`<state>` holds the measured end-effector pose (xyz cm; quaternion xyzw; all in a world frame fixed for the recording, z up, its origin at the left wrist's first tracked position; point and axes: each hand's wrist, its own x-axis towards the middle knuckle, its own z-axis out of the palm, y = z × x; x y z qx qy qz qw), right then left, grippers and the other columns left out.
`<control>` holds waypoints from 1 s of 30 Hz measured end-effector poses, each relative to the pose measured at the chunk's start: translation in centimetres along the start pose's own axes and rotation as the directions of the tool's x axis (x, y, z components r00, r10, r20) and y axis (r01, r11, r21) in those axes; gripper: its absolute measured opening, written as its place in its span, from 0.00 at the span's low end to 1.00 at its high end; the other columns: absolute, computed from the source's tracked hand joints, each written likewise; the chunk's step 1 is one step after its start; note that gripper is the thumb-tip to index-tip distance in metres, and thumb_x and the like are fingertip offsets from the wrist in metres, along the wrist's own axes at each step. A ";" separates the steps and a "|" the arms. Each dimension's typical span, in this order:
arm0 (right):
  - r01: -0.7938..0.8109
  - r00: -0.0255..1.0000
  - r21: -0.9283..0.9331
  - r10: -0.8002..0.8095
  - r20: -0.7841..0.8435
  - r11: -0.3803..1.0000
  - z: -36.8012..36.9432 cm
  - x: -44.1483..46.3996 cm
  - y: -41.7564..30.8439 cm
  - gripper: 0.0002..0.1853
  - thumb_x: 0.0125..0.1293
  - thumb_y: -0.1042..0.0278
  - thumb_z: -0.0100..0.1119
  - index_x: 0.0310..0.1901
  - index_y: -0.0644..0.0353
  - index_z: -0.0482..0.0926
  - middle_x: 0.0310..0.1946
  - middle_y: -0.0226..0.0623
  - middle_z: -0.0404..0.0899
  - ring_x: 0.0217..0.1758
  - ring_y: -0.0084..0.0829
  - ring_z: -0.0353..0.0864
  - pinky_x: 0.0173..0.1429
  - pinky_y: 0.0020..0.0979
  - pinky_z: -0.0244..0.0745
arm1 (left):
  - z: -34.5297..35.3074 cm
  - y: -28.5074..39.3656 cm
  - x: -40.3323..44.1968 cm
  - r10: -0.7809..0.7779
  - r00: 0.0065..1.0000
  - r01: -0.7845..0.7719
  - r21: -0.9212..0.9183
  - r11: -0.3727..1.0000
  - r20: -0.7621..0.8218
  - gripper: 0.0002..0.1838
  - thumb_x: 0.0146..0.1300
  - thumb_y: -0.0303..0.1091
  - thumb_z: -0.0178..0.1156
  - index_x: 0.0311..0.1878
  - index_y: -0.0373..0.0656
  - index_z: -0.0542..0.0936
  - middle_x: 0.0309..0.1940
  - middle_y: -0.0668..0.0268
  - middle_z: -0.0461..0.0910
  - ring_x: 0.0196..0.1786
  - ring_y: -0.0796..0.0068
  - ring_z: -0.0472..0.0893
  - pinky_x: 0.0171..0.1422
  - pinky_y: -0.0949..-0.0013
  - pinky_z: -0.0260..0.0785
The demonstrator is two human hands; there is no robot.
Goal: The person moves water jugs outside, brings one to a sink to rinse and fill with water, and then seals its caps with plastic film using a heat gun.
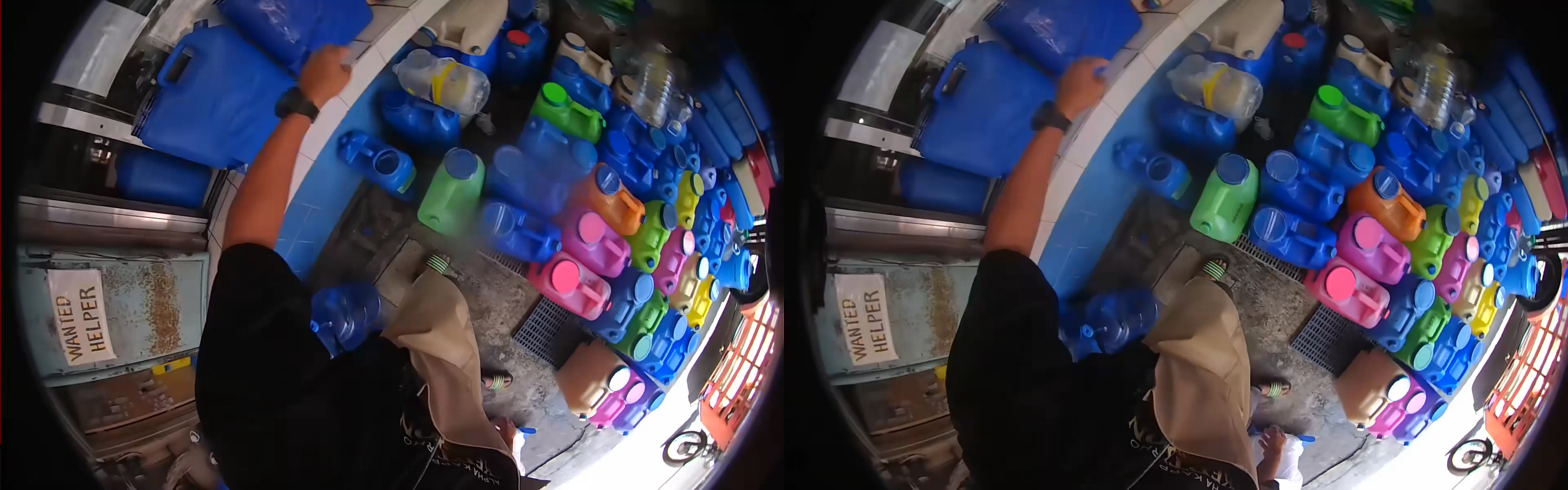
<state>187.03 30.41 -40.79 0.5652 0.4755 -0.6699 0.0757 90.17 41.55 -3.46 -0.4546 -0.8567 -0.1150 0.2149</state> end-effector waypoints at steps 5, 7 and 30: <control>-0.305 0.945 0.103 0.314 -0.091 0.947 5.7 8.4 -24.3 0.17 0.61 0.57 0.54 0.52 0.49 0.74 0.35 0.30 0.78 0.30 0.30 0.79 0.28 0.31 0.73 | -19.4 -23.9 4.9 0.041 0.946 0.179 0.626 0.759 -0.321 0.23 0.46 0.36 0.59 0.49 0.49 0.77 0.47 0.58 0.76 0.54 0.55 0.73 0.54 0.56 0.68; -0.140 0.987 0.108 0.147 -0.060 0.984 6.1 12.5 -32.3 0.16 0.63 0.59 0.51 0.51 0.52 0.73 0.35 0.32 0.78 0.30 0.29 0.79 0.28 0.28 0.72 | -22.5 -29.2 6.8 -0.034 0.924 0.288 0.632 0.719 -0.382 0.21 0.46 0.38 0.60 0.47 0.48 0.78 0.44 0.58 0.78 0.52 0.56 0.75 0.53 0.55 0.69; 0.220 0.974 -0.853 -0.053 0.221 0.473 10.1 16.7 -22.9 0.12 0.58 0.62 0.51 0.41 0.52 0.79 0.36 0.35 0.80 0.36 0.34 0.80 0.35 0.39 0.76 | -27.3 -10.7 4.6 0.202 0.114 0.006 -0.204 0.979 0.973 0.38 0.29 0.45 0.78 0.47 0.35 0.77 0.40 0.55 0.82 0.42 0.61 0.82 0.50 0.63 0.72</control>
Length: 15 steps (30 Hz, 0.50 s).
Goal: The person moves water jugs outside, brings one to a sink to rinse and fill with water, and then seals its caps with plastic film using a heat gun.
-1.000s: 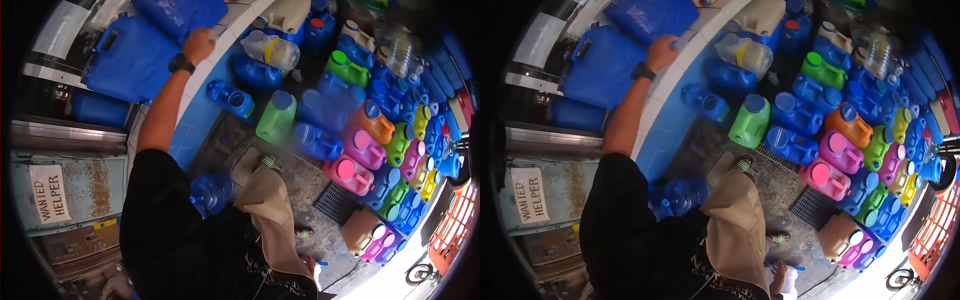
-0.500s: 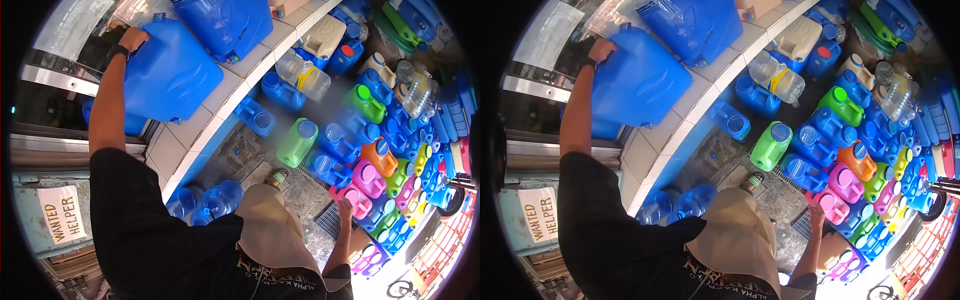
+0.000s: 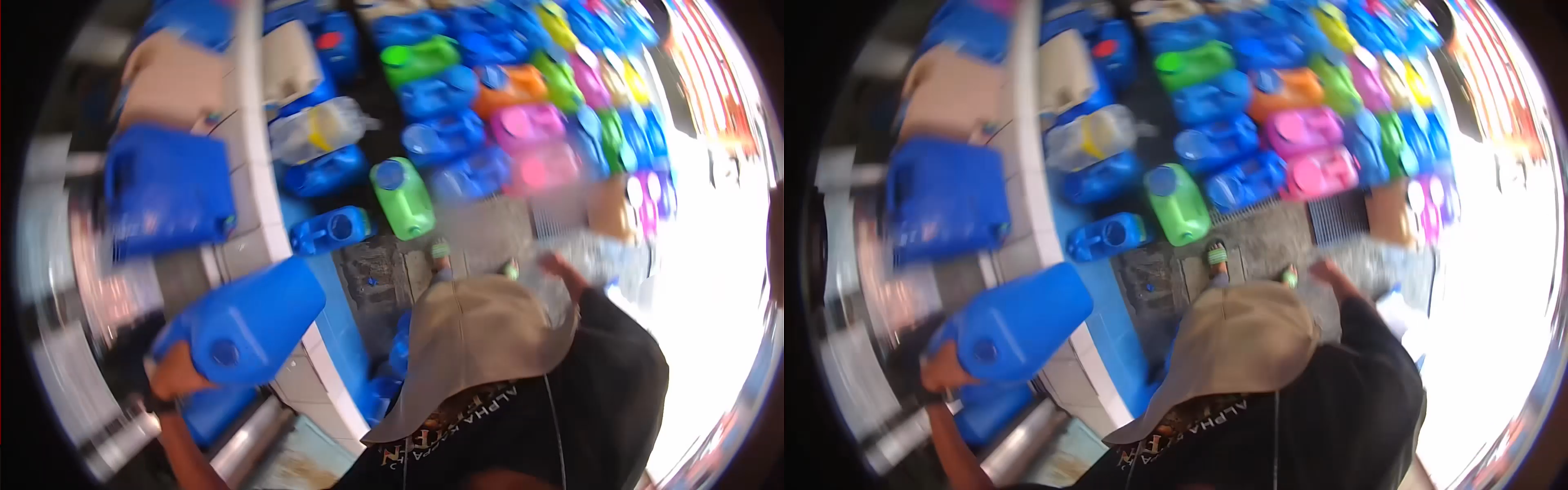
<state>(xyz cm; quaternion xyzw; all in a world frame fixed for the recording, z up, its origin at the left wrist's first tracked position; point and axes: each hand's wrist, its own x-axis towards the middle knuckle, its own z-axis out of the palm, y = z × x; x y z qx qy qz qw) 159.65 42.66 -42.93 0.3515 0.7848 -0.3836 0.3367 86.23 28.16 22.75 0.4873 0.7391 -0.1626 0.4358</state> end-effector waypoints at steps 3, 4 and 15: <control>0.020 0.974 0.143 0.013 -0.225 0.989 -0.8 -1.2 -5.2 0.10 0.52 0.65 0.53 0.35 0.56 0.81 0.32 0.36 0.81 0.32 0.34 0.83 0.32 0.34 0.78 | 3.0 9.1 2.2 -0.254 0.964 0.261 -0.083 0.962 0.083 0.20 0.39 0.36 0.73 0.34 0.34 0.79 0.27 0.53 0.82 0.31 0.59 0.82 0.37 0.64 0.72; 0.163 0.899 0.204 -0.061 -0.433 0.965 1.1 -0.7 -5.6 0.14 0.49 0.61 0.57 0.38 0.55 0.81 0.34 0.37 0.82 0.32 0.35 0.83 0.35 0.34 0.78 | 4.8 11.0 3.2 -0.127 0.992 0.127 0.012 0.992 0.002 0.18 0.40 0.35 0.72 0.31 0.34 0.80 0.25 0.52 0.81 0.29 0.57 0.82 0.35 0.63 0.71; -0.158 0.791 0.979 0.577 0.201 -0.125 21.6 -17.4 -6.8 0.13 0.58 0.64 0.53 0.43 0.51 0.81 0.40 0.32 0.80 0.35 0.32 0.83 0.36 0.39 0.79 | 26.2 28.6 17.9 0.255 0.927 -0.367 0.511 0.778 0.276 0.15 0.41 0.39 0.63 0.22 0.33 0.78 0.26 0.45 0.78 0.34 0.43 0.78 0.40 0.52 0.70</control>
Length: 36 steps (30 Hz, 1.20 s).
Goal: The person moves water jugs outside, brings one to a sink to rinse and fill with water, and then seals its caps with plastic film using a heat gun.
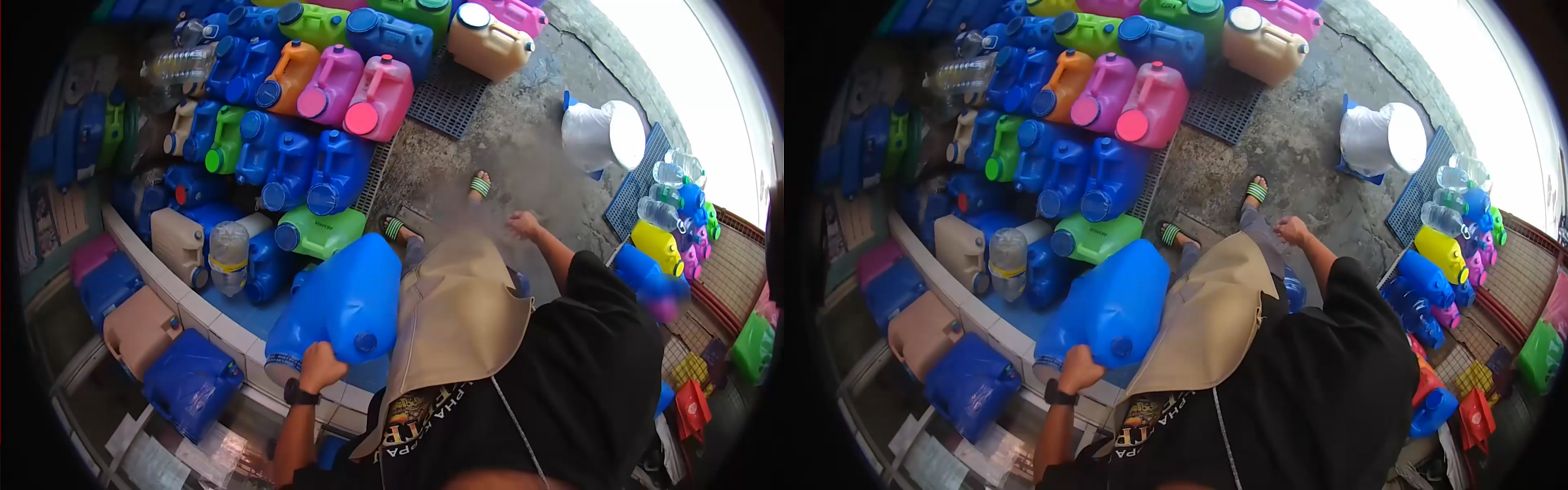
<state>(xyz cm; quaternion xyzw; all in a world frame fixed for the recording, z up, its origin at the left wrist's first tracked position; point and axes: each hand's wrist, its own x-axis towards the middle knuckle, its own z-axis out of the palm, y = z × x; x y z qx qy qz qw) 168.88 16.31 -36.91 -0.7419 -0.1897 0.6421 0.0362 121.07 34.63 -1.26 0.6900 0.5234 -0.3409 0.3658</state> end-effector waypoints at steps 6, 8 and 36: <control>-0.165 0.953 0.443 0.258 -0.159 0.881 -8.5 -2.4 18.2 0.14 0.56 0.63 0.59 0.44 0.56 0.78 0.26 0.30 0.77 0.24 0.26 0.76 0.23 0.27 0.70 | 2.8 16.6 19.9 0.398 0.917 -0.397 0.147 0.906 0.018 0.15 0.39 0.37 0.61 0.23 0.31 0.79 0.28 0.43 0.78 0.37 0.43 0.77 0.45 0.51 0.70; -0.052 0.946 0.632 0.241 -0.218 0.773 -9.2 -1.8 23.1 0.15 0.56 0.66 0.58 0.46 0.57 0.77 0.26 0.30 0.77 0.23 0.24 0.74 0.22 0.25 0.67 | 2.2 22.4 25.4 0.480 0.870 -0.492 0.173 0.853 0.110 0.15 0.39 0.37 0.62 0.25 0.31 0.80 0.28 0.42 0.78 0.37 0.45 0.78 0.45 0.53 0.71; -0.198 0.656 0.980 0.742 0.141 -0.010 13.7 -18.6 -2.0 0.16 0.59 0.67 0.57 0.49 0.58 0.75 0.31 0.32 0.79 0.26 0.23 0.77 0.24 0.23 0.70 | -3.5 48.3 69.2 0.401 0.822 -0.568 0.637 0.520 0.405 0.20 0.51 0.40 0.58 0.48 0.45 0.80 0.51 0.53 0.77 0.56 0.57 0.75 0.57 0.55 0.66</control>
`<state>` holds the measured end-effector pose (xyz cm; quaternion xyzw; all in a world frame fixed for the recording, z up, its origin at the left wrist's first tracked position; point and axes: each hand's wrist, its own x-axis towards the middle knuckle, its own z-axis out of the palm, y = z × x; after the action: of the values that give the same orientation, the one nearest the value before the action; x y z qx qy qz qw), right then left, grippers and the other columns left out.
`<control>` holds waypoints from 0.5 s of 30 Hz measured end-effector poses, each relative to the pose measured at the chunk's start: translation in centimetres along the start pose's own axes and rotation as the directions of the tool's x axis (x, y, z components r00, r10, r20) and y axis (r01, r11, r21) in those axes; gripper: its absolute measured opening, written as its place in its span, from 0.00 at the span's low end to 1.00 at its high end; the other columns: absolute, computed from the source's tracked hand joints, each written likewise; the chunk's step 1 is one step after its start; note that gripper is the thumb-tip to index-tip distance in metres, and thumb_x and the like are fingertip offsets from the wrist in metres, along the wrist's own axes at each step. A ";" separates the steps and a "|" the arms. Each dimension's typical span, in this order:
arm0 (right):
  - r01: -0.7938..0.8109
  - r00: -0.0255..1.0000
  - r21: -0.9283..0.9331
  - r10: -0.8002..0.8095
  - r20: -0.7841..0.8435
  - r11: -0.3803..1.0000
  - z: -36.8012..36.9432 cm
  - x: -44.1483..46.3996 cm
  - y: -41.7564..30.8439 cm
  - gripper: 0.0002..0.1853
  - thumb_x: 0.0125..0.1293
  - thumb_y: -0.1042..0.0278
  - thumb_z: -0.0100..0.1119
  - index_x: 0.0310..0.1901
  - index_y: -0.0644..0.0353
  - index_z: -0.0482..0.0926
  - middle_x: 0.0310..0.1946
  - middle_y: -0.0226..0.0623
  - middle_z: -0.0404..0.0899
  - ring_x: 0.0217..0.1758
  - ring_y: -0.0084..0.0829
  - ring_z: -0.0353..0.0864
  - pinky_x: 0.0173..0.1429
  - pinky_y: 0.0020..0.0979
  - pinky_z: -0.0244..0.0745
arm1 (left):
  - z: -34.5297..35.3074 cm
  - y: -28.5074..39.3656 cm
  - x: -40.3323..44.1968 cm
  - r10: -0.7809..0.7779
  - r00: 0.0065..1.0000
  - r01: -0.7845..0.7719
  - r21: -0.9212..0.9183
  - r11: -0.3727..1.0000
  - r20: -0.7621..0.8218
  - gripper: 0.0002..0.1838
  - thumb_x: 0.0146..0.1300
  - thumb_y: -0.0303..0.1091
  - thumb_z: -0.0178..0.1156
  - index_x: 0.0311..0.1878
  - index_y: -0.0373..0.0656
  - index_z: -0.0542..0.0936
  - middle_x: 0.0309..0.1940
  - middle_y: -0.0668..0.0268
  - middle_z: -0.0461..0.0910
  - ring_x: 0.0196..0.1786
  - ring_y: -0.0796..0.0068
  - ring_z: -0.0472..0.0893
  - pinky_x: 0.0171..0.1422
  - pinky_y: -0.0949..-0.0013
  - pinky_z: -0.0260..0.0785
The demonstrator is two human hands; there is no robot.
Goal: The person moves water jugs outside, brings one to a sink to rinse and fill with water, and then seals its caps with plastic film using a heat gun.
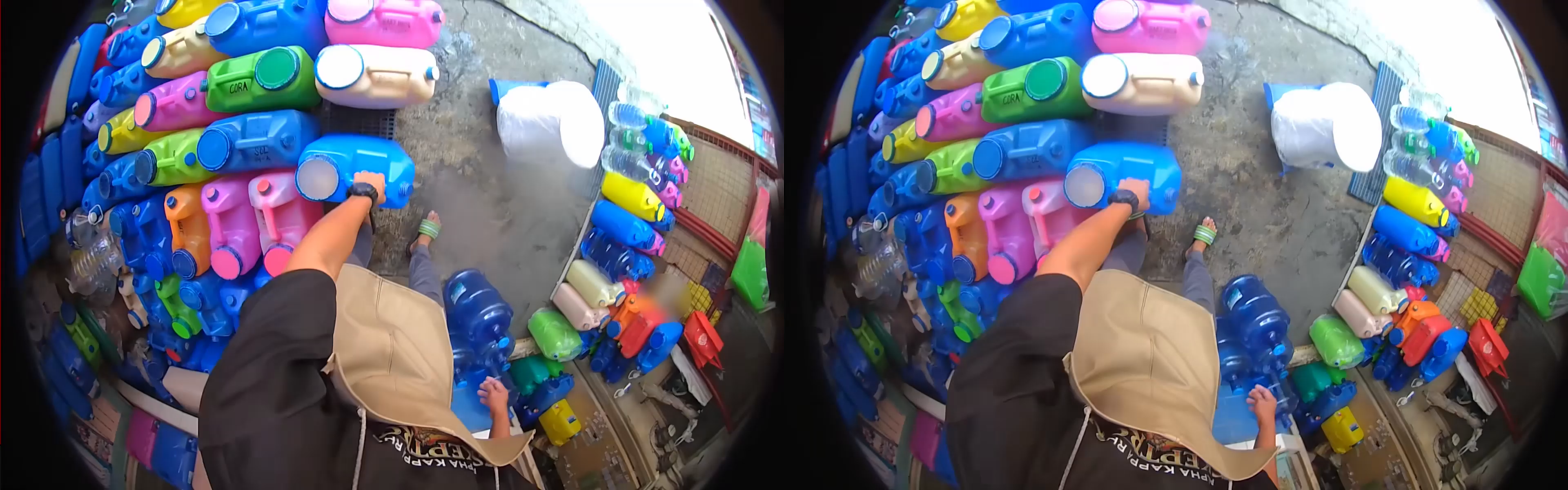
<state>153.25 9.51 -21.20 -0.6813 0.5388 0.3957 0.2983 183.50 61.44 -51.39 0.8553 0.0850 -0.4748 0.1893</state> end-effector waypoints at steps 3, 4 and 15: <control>0.364 0.931 -0.116 -0.358 0.072 0.924 2.3 -0.2 -14.9 0.19 0.62 0.66 0.56 0.54 0.62 0.72 0.35 0.32 0.80 0.30 0.21 0.78 0.27 0.19 0.69 | -1.4 -0.5 -1.6 0.004 1.000 -0.005 -0.060 0.998 -0.013 0.27 0.54 0.43 0.56 0.58 0.46 0.73 0.59 0.56 0.69 0.65 0.56 0.65 0.67 0.52 0.53; 0.415 0.910 -0.123 -0.409 0.070 0.902 3.9 -1.9 -19.9 0.19 0.63 0.64 0.56 0.54 0.61 0.72 0.36 0.31 0.80 0.34 0.21 0.78 0.33 0.19 0.70 | -1.8 -1.2 -2.1 0.018 0.998 -0.024 -0.111 0.994 -0.053 0.26 0.53 0.43 0.55 0.57 0.47 0.73 0.59 0.56 0.69 0.65 0.56 0.64 0.67 0.51 0.54; 0.802 0.519 -0.132 -0.572 0.635 0.582 24.3 9.4 -45.5 0.19 0.61 0.63 0.59 0.51 0.62 0.75 0.33 0.31 0.79 0.31 0.23 0.77 0.31 0.23 0.72 | 3.3 -9.8 -14.5 -0.213 0.959 -0.035 -0.821 0.570 -0.189 0.18 0.53 0.45 0.60 0.41 0.40 0.82 0.36 0.55 0.82 0.41 0.62 0.81 0.49 0.62 0.71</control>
<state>193.06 36.06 -42.57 -0.7490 0.0141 0.5138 0.4180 169.99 69.54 -43.12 0.7213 0.3622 -0.2712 0.5244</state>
